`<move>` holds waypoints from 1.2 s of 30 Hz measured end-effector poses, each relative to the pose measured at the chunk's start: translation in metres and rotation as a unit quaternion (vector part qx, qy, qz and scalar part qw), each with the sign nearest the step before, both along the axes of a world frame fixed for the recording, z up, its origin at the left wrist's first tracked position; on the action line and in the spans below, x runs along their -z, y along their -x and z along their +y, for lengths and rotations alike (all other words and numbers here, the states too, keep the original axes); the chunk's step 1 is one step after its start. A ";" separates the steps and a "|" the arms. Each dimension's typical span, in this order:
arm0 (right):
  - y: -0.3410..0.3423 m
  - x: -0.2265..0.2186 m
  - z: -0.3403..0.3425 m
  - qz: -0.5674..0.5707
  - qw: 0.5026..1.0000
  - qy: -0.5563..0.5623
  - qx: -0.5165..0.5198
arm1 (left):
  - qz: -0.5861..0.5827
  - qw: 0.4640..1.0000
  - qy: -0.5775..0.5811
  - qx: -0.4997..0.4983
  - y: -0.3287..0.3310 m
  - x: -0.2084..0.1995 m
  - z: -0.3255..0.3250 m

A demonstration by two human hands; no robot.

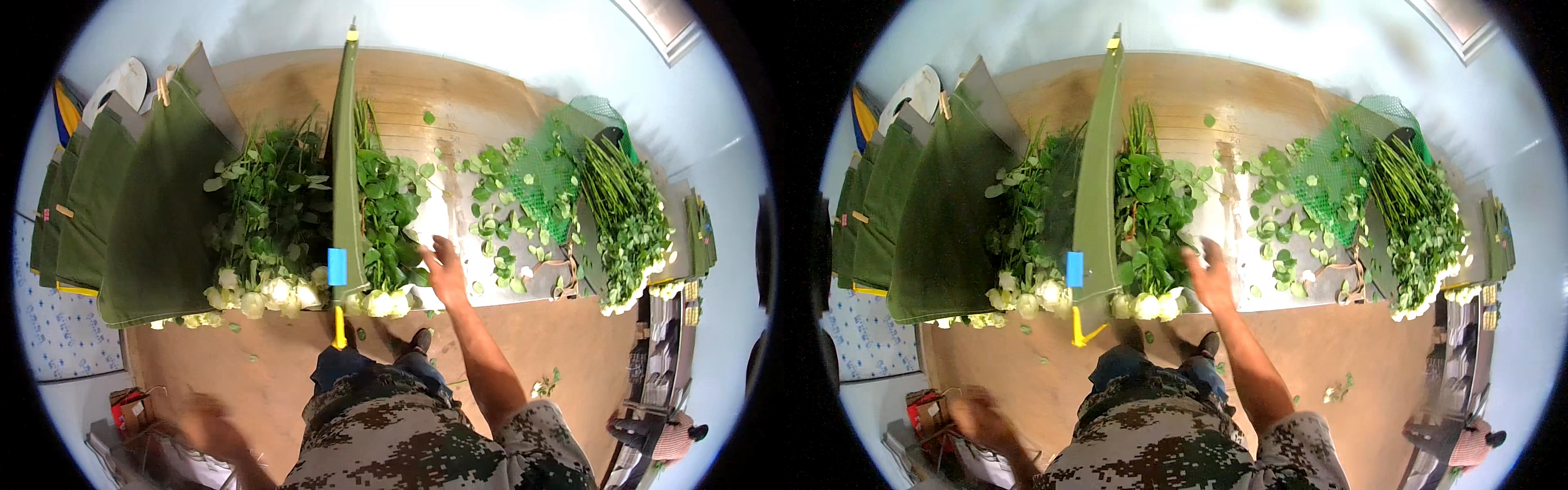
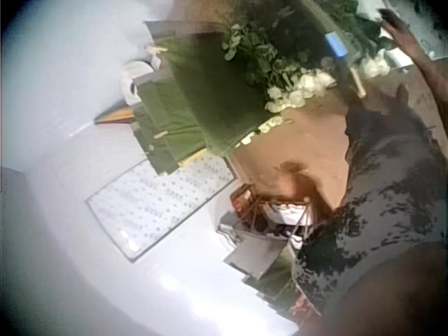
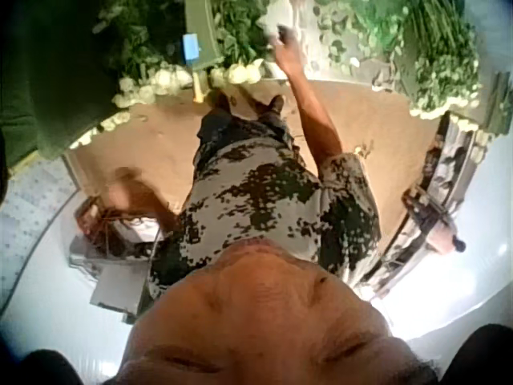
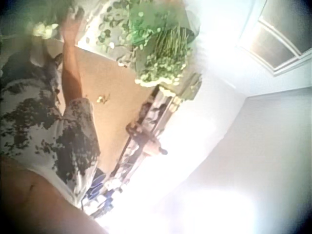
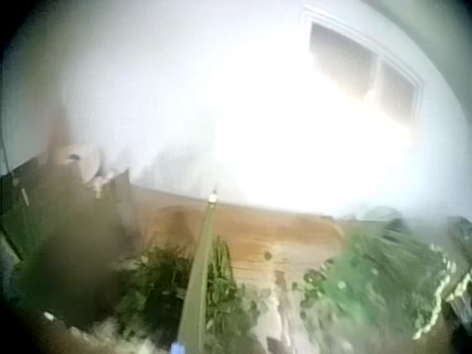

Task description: The person sorts white roses on a table, picking up bunches, removing leaves, and arranging them into smaller groups. The person repeatedly handles the roses, separating them and placing them back on the table.

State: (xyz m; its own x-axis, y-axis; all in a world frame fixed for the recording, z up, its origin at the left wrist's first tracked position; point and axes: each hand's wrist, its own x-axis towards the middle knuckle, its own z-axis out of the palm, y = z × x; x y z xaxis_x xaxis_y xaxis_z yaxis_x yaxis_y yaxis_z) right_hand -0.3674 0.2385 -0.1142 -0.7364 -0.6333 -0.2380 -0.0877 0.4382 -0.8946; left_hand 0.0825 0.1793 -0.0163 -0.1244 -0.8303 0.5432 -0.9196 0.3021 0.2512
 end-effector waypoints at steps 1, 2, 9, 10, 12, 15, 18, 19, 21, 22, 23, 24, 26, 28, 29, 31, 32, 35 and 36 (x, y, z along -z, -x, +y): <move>-0.009 0.001 -0.023 0.043 0.998 0.030 -0.034 | 0.070 0.983 -0.098 0.142 0.036 0.009 0.026; -0.018 -0.003 -0.044 0.102 0.992 0.031 -0.064 | 0.137 0.931 -0.194 0.279 0.070 0.016 0.046; -0.024 0.053 -0.083 0.193 0.970 -0.132 -0.064 | 0.161 0.796 -0.308 0.495 0.259 0.019 0.018; -0.018 0.060 -0.081 0.148 0.981 -0.109 -0.070 | 0.192 0.802 -0.293 0.485 0.280 0.029 0.007; 0.004 0.082 -0.070 0.055 0.993 -0.067 -0.077 | 0.152 0.868 -0.334 0.334 0.318 0.058 -0.019; 0.015 0.073 -0.068 0.008 0.995 -0.005 -0.104 | 0.137 0.889 -0.402 0.170 0.344 0.114 -0.062; 0.027 0.075 -0.070 -0.134 0.984 -0.004 -0.113 | 0.160 0.833 -0.524 0.074 0.354 0.148 -0.078; 0.029 0.076 -0.073 -0.197 0.974 0.000 -0.112 | 0.148 0.827 -0.540 0.054 0.356 0.147 -0.080; 0.021 0.079 -0.075 -0.216 0.973 -0.034 -0.073 | 0.129 0.830 -0.542 0.014 0.358 0.171 -0.090; 0.018 0.080 -0.075 -0.220 0.971 -0.088 -0.042 | 0.143 0.810 -0.568 0.016 0.362 0.164 -0.087; 0.017 0.079 -0.072 -0.227 0.969 -0.052 -0.076 | 0.141 0.792 -0.593 0.032 0.364 0.170 -0.091; 0.012 0.074 -0.070 -0.234 0.965 -0.018 -0.116 | 0.141 0.775 -0.615 0.043 0.361 0.176 -0.095; 0.023 0.091 -0.058 -0.278 0.956 -0.012 -0.096 | 0.191 0.717 -0.665 0.083 0.370 0.160 -0.080; 0.026 0.074 -0.035 -0.294 0.951 0.012 -0.097 | 0.184 0.687 -0.695 0.105 0.370 0.157 -0.066; 0.031 0.075 -0.020 -0.278 0.956 -0.023 -0.092 | 0.194 0.685 -0.696 0.095 0.375 0.151 -0.049; 0.055 0.081 0.014 -0.245 0.962 0.001 -0.122 | 0.207 0.689 -0.686 0.107 0.396 0.130 -0.010; 0.059 0.065 0.030 -0.228 0.967 0.017 -0.111 | 0.222 0.694 -0.676 0.111 0.396 0.137 0.002; 0.107 0.076 0.083 -0.173 0.980 0.030 -0.097 | 0.246 0.702 -0.645 0.175 0.452 0.117 0.063; 0.117 0.039 0.102 -0.164 0.981 0.058 -0.082 | 0.255 0.712 -0.624 0.198 0.463 0.082 0.079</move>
